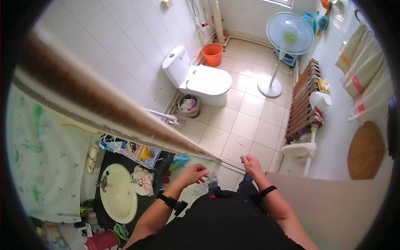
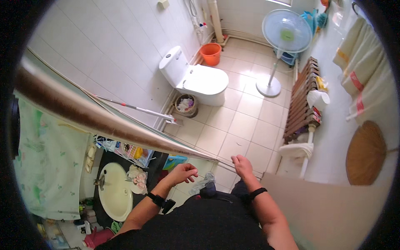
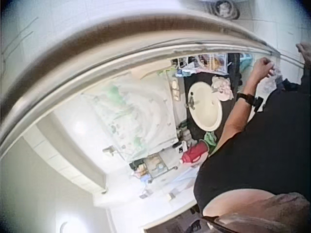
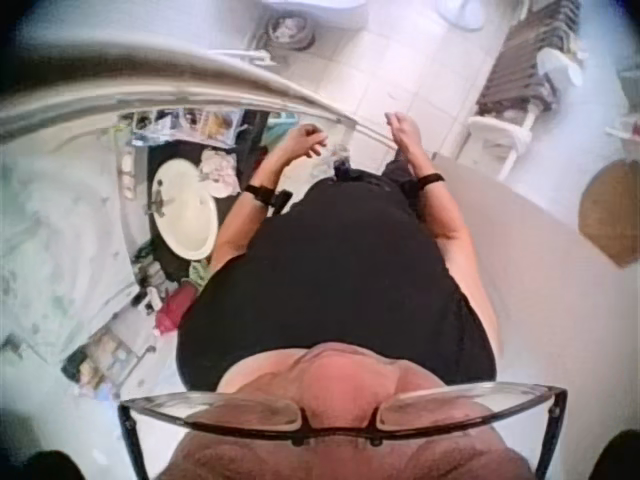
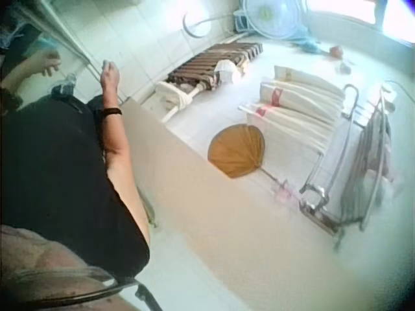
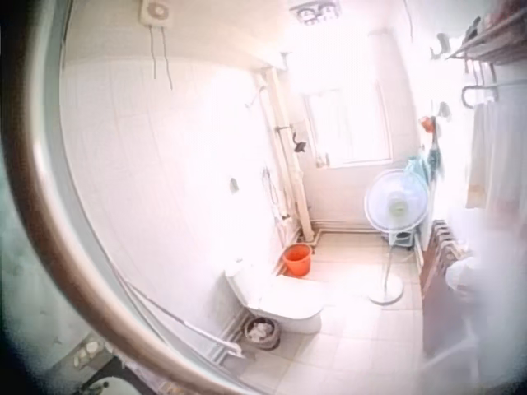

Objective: Repairing a sliding shower door by applying or adjusting weatherstripping tape on the frame.

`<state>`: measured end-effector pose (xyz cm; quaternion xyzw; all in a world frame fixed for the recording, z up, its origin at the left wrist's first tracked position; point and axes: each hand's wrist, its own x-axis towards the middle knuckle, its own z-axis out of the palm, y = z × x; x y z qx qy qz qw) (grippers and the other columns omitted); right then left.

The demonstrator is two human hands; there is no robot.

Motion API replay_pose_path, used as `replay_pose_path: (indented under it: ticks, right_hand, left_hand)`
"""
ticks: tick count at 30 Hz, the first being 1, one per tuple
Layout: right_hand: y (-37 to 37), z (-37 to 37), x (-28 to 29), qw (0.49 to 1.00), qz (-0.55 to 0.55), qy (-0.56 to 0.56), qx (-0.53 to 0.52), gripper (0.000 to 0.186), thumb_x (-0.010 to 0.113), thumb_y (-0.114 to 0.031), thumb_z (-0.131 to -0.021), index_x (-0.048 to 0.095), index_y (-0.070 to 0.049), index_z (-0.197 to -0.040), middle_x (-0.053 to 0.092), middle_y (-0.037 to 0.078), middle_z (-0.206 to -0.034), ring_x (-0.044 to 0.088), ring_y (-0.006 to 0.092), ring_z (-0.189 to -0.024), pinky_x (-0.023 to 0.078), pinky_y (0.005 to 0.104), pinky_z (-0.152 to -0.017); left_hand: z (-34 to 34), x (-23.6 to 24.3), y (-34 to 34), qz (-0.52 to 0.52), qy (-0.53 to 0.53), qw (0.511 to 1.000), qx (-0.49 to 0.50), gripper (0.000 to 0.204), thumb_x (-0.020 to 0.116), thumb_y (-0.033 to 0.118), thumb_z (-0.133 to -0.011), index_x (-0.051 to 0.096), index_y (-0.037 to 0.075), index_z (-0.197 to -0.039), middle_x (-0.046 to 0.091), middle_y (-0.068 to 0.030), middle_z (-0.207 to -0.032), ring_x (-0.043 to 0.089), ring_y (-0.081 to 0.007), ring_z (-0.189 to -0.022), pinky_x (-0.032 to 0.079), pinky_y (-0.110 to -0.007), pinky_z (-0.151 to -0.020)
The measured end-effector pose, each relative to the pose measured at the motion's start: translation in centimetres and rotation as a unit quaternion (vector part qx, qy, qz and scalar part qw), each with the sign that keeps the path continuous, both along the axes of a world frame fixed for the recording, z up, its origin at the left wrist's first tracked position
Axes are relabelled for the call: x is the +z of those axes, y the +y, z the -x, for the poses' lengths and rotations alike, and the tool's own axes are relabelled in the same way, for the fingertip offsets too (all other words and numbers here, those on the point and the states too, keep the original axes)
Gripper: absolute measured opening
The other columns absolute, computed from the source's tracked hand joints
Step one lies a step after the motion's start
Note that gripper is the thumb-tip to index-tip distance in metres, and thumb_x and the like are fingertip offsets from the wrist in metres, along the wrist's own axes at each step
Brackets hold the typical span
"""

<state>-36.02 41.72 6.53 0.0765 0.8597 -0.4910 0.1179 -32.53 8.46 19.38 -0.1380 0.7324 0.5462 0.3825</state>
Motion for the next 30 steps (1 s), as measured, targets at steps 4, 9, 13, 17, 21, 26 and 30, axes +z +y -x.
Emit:
replay_pose_path:
  ticks: [4, 9, 13, 17, 21, 26, 30]
  right_hand:
    - [5.1, 4.2, -4.4, 0.997, -0.067, -0.022, 0.029, 0.047, 0.066, -0.045, -0.104, 0.073, -0.001, -0.089, 0.071, 0.019, -0.077, 0.070, 0.0304, -0.076, 0.054, 0.0458, -0.073]
    - [13.0, 9.6, -11.6, 0.994, 0.024, -0.105, 0.026, 0.043, 0.057, -0.042, -0.103, 0.075, -0.003, -0.098, 0.074, 0.018, -0.085, 0.073, 0.0319, -0.081, 0.058, 0.0476, -0.076]
    - [13.4, 12.4, -8.7, 0.983, 0.044, -0.178, 0.022, 0.036, 0.056, -0.034, -0.102, 0.074, -0.003, -0.100, 0.068, 0.016, -0.077, 0.068, 0.0287, -0.065, 0.057, 0.0442, -0.061]
    - [14.8, 14.4, -9.3, 0.986, 0.031, -0.162, 0.021, 0.029, 0.059, -0.029, -0.102, 0.072, -0.003, -0.107, 0.055, 0.005, -0.072, 0.056, 0.0193, -0.057, 0.052, 0.0383, -0.047]
    - [15.1, 16.3, -11.0, 0.978, 0.014, -0.208, 0.017, 0.030, 0.061, -0.027, -0.100, 0.073, -0.002, -0.110, 0.060, 0.009, -0.074, 0.059, 0.0218, -0.057, 0.053, 0.0389, -0.048]
    - [12.0, 21.1, -11.8, 0.970, 0.036, -0.235, 0.051, 0.032, 0.062, -0.027, -0.100, 0.074, 0.000, -0.112, 0.065, 0.013, -0.075, 0.062, 0.0249, -0.057, 0.054, 0.0394, -0.049]
    - [6.7, 26.8, -12.0, 0.961, 0.002, -0.247, 0.124, 0.033, 0.062, -0.029, -0.101, 0.076, -0.002, -0.112, 0.068, 0.014, -0.079, 0.063, 0.0255, -0.058, 0.054, 0.0398, -0.050]
  left_hand:
    - [1.7, 1.5, 2.5, 0.190, 0.071, 0.978, 0.048, 0.044, 0.080, 0.038, -0.100, 0.075, 0.000, -0.121, 0.079, -0.0140, -0.110, 0.078, -0.0181, -0.087, 0.061, -0.035, -0.073]
    - [3.2, 3.4, 7.0, 0.302, 0.283, 0.908, 0.064, 0.058, 0.079, 0.053, -0.097, 0.076, 0.004, -0.127, 0.078, -0.0176, -0.123, 0.073, -0.0292, -0.119, 0.054, -0.041, -0.102]
    - [3.2, 4.7, 7.5, 0.260, 0.201, 0.930, 0.164, 0.056, 0.080, 0.052, -0.095, 0.078, 0.004, -0.124, 0.079, -0.0154, -0.124, 0.072, -0.0317, -0.118, 0.054, -0.044, -0.104]
    - [3.3, 3.5, 5.5, 0.141, 0.114, 0.975, 0.127, 0.073, 0.068, 0.064, -0.101, 0.067, 0.007, -0.147, 0.065, -0.0184, -0.151, 0.058, -0.0339, -0.142, 0.042, -0.042, -0.121]
    - [4.3, 4.9, 4.8, 0.167, 0.119, 0.974, 0.093, 0.071, 0.068, 0.062, -0.102, 0.065, 0.010, -0.150, 0.064, -0.0152, -0.153, 0.057, -0.0323, -0.143, 0.042, -0.043, -0.121]
    - [3.8, 1.8, 2.9, 0.128, 0.138, 0.977, 0.104, 0.069, 0.064, 0.060, -0.106, 0.061, 0.010, -0.153, 0.062, -0.0143, -0.156, 0.056, -0.0304, -0.145, 0.042, -0.041, -0.122]
    - [3.3, 0.2, 1.6, 0.236, 0.282, 0.930, -0.014, 0.075, 0.060, 0.058, -0.109, 0.048, 0.006, -0.162, 0.054, -0.0166, -0.163, 0.051, -0.0278, -0.150, 0.040, -0.037, -0.123]
